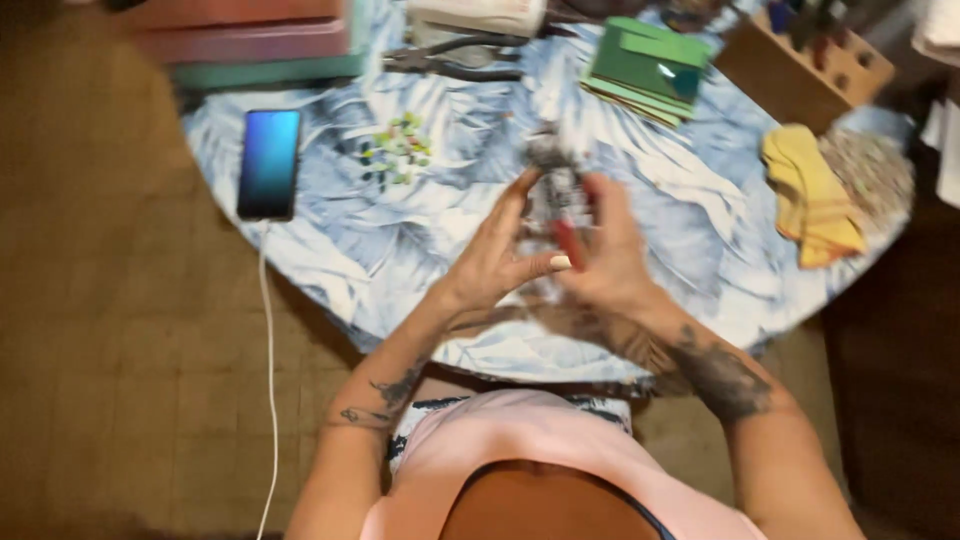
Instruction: Cut small mosaic tiles from a strip using pliers and wipe the work surface with a sponge
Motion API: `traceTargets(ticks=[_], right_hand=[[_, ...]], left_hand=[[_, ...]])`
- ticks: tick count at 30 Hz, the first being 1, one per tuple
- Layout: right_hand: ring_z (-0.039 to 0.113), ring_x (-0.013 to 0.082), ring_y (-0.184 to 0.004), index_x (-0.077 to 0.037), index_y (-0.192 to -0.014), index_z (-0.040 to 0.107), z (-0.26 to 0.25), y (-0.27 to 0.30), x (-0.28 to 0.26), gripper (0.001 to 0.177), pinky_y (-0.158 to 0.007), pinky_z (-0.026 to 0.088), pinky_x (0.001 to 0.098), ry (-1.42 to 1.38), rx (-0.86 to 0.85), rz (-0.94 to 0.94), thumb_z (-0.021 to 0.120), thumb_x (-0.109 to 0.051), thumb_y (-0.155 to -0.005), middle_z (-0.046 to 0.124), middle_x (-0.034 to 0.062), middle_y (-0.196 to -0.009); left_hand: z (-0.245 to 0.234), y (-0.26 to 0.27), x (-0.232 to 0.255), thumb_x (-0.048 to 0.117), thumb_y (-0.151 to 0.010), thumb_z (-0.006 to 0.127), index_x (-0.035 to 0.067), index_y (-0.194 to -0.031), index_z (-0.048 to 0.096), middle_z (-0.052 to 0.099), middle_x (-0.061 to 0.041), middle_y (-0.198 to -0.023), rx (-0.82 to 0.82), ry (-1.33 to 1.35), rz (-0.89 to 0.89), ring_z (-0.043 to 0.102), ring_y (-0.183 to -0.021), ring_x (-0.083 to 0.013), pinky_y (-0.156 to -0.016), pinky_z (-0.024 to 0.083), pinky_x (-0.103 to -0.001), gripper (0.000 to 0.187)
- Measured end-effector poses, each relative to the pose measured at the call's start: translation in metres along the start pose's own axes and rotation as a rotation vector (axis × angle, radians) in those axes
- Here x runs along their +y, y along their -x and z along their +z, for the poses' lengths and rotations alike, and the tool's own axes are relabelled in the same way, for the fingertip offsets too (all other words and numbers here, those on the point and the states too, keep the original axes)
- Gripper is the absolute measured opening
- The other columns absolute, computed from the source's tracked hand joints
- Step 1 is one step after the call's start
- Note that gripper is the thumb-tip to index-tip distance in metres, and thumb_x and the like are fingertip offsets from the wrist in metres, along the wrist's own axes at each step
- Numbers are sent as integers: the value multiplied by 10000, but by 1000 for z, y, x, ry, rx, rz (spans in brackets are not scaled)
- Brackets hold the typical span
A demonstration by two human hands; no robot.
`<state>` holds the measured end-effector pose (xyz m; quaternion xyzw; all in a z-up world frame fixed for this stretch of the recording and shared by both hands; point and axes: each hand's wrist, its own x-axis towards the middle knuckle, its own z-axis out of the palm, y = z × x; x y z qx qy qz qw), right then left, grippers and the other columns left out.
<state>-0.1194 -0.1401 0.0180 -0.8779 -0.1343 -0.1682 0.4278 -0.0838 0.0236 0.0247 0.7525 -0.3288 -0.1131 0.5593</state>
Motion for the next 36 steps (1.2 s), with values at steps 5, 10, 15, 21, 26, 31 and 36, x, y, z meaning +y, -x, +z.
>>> traceTargets(ticks=[5,10,15,21,26,31,36], right_hand=[[365,276,-962,66,-1248,246,-15,-3,-45,770,-910,278,406,-202,-263,-324,579,-355,-697,366,149,-1025],[562,336,-882,46,-886,593,-80,-7,16,268,-795,448,394,-215,-28,-288,670,-141,-709,555,154,-836],[321,397,-1006,-104,-1031,605,-134,22,136,271,-765,305,592,1106,9,358,624,-239,-797,399,239,-1137],[424,320,-833,-73,-1003,605,-141,31,128,451,-690,391,394,1131,137,-86,645,-2,-559,432,172,-1036],[444,281,-916,-125,-1074,648,-138,31,107,503,-709,380,367,1207,5,-262,721,-96,-577,483,141,-1114],[454,122,-696,-148,-1009,610,-79,14,8,225,-565,401,218,1065,-128,-548,712,-90,-817,496,38,-869],[484,223,-940,-110,-1154,461,14,58,3,398,-724,376,393,337,-749,-893,425,-202,-768,403,104,-1241]], left_hand=[[24,45,-56,169,-842,456,-38,-1211,370,314,-197,-1309,4,531,48,280,-1222,-224,-1046,167,-357,432],[-6,47,20,174,-795,416,-83,-987,427,481,-300,-1051,77,948,23,522,-987,-349,-835,452,-441,321],[-31,78,-15,266,-910,425,42,-968,415,470,-145,-858,-36,1248,87,494,-917,-295,-682,460,-616,232],[-51,101,-48,308,-870,452,63,-796,415,452,-87,-639,28,1122,44,529,-649,-278,-681,443,-360,258],[-61,107,-61,302,-887,426,41,-806,436,475,-103,-634,-133,1299,153,557,-637,-319,-635,475,-376,273],[-69,110,-69,256,-873,444,31,-767,477,525,-94,-583,-351,1571,293,574,-559,-327,-589,506,-383,251],[-67,112,-74,261,-874,448,38,-764,480,524,-88,-575,-409,1617,298,580,-570,-326,-613,517,-380,251]])
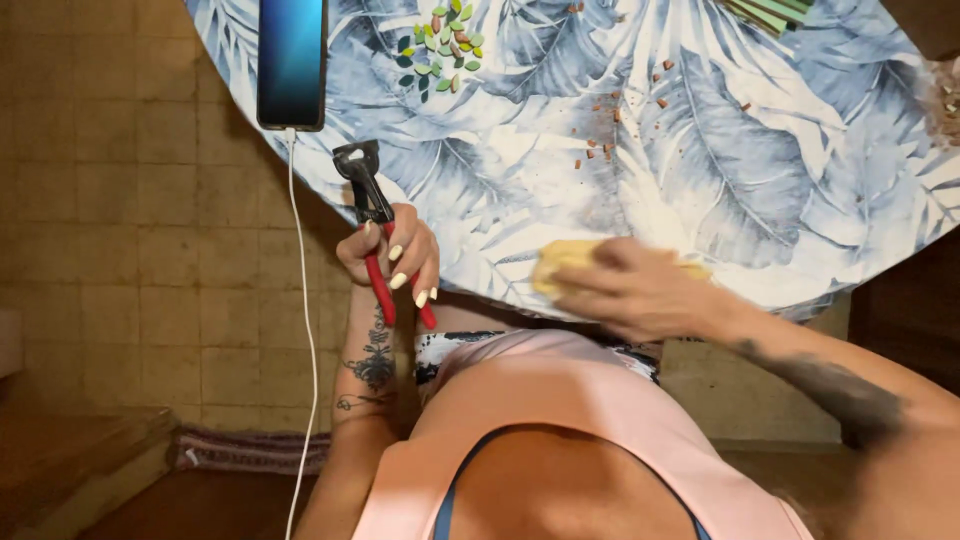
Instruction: Cut small mosaic tiles from a strip using pliers and wipe the work surface with a sponge
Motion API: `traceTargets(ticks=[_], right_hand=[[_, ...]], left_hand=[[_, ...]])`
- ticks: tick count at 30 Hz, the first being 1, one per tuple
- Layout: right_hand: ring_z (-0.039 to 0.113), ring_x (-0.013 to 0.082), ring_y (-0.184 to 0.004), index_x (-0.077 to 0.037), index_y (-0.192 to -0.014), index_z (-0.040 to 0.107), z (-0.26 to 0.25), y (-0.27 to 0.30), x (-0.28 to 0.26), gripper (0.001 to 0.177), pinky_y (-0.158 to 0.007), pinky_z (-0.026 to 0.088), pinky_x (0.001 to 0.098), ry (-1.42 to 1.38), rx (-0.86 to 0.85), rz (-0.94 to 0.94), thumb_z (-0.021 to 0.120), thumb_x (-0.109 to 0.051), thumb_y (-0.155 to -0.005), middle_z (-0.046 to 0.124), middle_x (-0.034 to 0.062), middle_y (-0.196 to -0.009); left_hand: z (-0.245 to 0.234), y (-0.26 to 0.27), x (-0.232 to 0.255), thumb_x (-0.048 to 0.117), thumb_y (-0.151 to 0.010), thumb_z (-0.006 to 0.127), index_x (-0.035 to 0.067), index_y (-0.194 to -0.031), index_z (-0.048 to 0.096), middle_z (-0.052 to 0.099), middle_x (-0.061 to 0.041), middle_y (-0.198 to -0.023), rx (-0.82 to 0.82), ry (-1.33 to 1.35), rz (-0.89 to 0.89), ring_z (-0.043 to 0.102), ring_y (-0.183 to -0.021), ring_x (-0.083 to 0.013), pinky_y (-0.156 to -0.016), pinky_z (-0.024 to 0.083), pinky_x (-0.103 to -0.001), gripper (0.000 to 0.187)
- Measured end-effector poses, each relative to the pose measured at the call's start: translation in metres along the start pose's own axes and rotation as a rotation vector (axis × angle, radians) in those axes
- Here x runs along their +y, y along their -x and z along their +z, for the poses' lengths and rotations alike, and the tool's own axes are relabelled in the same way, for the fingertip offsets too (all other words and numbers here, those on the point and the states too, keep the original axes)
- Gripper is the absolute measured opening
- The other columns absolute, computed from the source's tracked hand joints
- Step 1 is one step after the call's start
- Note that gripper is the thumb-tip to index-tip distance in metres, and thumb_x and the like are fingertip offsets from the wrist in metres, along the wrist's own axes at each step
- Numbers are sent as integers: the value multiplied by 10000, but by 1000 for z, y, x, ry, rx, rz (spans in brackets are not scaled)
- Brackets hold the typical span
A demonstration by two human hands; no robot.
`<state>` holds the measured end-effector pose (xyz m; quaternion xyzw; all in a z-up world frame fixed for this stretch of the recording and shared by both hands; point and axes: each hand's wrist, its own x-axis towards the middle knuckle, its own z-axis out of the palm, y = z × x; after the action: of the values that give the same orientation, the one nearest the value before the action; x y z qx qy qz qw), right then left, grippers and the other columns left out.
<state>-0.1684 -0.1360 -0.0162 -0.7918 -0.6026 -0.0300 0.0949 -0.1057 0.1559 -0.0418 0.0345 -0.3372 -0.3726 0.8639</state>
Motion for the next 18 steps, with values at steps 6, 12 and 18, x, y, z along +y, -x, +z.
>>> traceTargets(ticks=[6,12,18], right_hand=[[465,301,-724,-118,-998,571,13,-107,12,262,-638,371,380,-18,424,214,419,-165,-790,543,98,-1060],[438,299,-776,-153,-1035,526,28,-115,68,307,-498,433,361,294,376,733,412,-190,-752,473,46,-1112],[375,288,-797,-103,-1130,400,-12,-91,80,387,-536,400,295,252,-54,1242,388,-90,-744,390,77,-1101]], left_hand=[[-12,15,-4,364,-854,392,87,-660,382,503,-84,-451,120,-210,27,601,-468,-344,-528,528,-434,338],[-11,15,-5,331,-857,409,70,-687,384,491,-105,-478,176,-197,-4,600,-513,-387,-554,521,-430,313],[4,-2,0,221,-861,476,27,-766,464,511,-119,-599,106,-47,-84,563,-592,-346,-585,496,-394,216]])
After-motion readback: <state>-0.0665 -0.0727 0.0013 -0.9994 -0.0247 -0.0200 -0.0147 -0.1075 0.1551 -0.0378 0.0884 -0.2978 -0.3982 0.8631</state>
